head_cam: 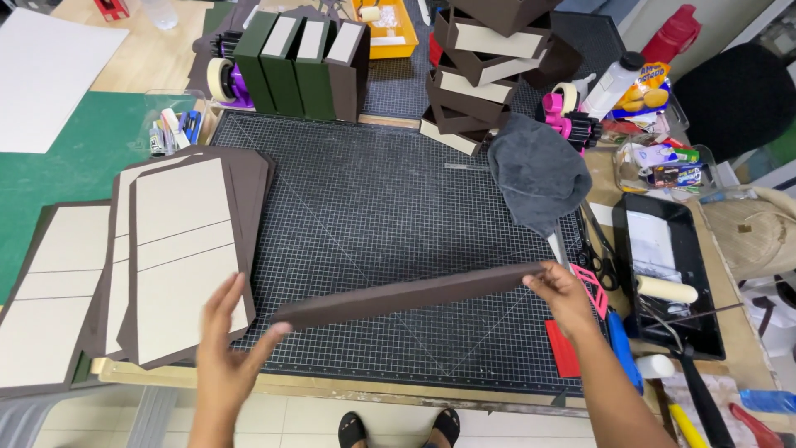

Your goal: The person applies a decorative brown strip to a board, using a red squeegee to smooth it, then coats the surface with adhesive using a roller before wiping the assembly with a cloth.

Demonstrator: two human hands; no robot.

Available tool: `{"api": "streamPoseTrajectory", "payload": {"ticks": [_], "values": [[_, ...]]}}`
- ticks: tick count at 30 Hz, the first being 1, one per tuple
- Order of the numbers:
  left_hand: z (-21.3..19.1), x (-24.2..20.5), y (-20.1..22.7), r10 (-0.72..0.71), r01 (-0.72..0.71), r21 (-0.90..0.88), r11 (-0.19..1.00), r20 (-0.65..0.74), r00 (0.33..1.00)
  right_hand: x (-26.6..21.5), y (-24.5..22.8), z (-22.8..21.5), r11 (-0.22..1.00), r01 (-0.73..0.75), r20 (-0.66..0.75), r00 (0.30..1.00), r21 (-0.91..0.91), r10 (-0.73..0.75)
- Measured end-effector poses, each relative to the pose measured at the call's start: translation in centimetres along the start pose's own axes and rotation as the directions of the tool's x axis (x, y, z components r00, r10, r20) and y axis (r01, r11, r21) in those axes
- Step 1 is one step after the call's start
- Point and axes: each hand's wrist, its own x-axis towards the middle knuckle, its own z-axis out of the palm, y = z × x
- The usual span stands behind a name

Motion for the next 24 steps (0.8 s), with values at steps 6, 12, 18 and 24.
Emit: {"api": "streamPoseTrajectory", "payload": {"ticks": [6,12,18,24], "values": [[14.2,-1.7,6.6,0.629,-0.62,-0.137,0.773,0.036,0.777,-2.6,0.8,0.1,0.998,-0.039,-0.013,0.999,0.047,0.04],[24.9,0.9,7.9,0.805,-0.8,0.086,0.594,-0.046,0.592,-2.9,2.3,1.1,0.972,0.163,-0.085,0.985,0.168,-0.151],[26.5,1.7,8.0,0.825,-0.824,0.042,0.565,0.0,0.566,-3.3,2.0,0.9,0.976,0.148,-0.054,0.989,0.162,-0.141],[26.3,1.7,8.6,0.753,-0.754,0.046,0.655,0.044,0.657,-3.1,3.5,0.2,0.98,0.191,-0.037,0.981,0.05,-0.189]]}}
